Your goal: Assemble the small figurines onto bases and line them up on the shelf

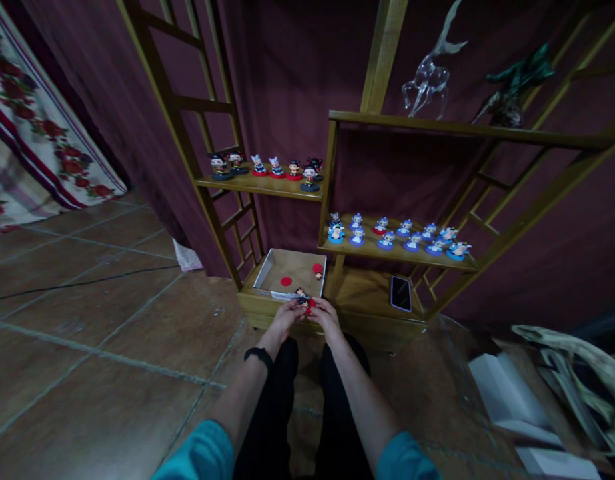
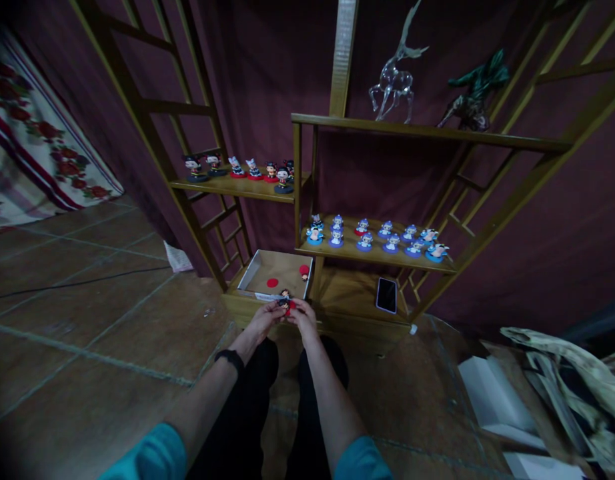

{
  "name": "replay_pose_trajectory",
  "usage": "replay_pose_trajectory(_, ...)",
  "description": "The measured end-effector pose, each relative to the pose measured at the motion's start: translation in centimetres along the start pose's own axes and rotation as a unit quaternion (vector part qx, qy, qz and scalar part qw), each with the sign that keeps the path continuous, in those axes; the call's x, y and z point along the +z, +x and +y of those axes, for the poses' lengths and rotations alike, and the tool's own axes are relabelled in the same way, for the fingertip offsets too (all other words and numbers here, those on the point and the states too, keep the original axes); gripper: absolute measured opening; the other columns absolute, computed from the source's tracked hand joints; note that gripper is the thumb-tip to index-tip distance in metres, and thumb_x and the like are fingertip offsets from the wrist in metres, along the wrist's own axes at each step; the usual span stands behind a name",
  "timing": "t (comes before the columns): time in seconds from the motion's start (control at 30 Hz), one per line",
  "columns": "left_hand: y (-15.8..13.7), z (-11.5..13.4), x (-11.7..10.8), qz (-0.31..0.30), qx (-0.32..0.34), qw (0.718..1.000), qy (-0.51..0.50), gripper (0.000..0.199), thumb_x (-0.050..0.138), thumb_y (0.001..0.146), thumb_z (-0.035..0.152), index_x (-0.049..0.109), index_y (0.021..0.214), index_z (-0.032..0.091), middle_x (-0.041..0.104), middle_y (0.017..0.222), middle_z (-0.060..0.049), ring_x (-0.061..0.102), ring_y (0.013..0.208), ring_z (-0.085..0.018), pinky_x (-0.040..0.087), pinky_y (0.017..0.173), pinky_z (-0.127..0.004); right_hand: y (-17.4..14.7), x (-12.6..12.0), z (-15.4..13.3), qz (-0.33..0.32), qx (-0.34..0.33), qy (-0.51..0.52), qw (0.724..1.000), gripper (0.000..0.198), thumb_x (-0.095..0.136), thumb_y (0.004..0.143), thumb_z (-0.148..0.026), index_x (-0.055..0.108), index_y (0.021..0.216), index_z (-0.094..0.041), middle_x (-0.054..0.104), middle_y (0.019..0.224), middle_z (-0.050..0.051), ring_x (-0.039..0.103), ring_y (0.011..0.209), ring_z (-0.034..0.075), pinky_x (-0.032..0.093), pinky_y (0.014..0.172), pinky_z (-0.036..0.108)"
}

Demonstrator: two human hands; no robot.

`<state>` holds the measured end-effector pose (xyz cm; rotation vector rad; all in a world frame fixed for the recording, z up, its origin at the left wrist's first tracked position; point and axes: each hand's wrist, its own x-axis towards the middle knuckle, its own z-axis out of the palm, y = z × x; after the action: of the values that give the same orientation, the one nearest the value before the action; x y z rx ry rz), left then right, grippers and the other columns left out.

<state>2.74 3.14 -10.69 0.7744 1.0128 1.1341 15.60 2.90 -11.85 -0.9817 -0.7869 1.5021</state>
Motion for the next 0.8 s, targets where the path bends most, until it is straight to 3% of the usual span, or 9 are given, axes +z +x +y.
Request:
replay_pose_trajectory(0.33,0.06,-0.03,0.05,-0.004,0.0,1.0,0.001,0.035,0.075,0.055,0.03,0.064,0.084,0.012,0.066,0.075,-0.007,0.06,0.061,-0.012,0.044,0.056,-0.021,-0.42,0.46,-0.26,-0.01,0.01,0.015,1.0,0.045,0.072,0.051,-0.028,0.062,0.094,-0.021,0.064,0.088,0.003,0.063,0.07,0.016,0.052,0.064,0.03)
replay_pose_trajectory(0.5,-0.29,0.29,0.16,-0.031,0.005,0.999,-0.014,0.036,0.073,0.059,0.031,0.063,0.088,0.013,0.066,0.079,-0.007,0.06,0.065,-0.013,0.046,0.06,-0.022,-0.81,0.86,-0.74,-0.021,0.012,0.022,0.999,0.05,0.073,0.049,-0.027,0.061,0.097,-0.021,0.065,0.086,0.002,0.063,0.072,0.017,0.052,0.067,0.032)
replay_pose_trajectory(0.8,-0.69,0.28,0.45,-0.023,0.016,0.998,-0.047,0.036,0.073,0.058,0.029,0.058,0.089,0.016,0.064,0.082,-0.005,0.062,0.071,-0.015,0.048,0.067,-0.028,-0.94,0.64,-0.75,-0.036,0.003,0.017,0.999,0.05,0.072,0.05,-0.026,0.061,0.098,-0.022,0.065,0.092,0.002,0.062,0.076,0.019,0.051,0.07,0.034)
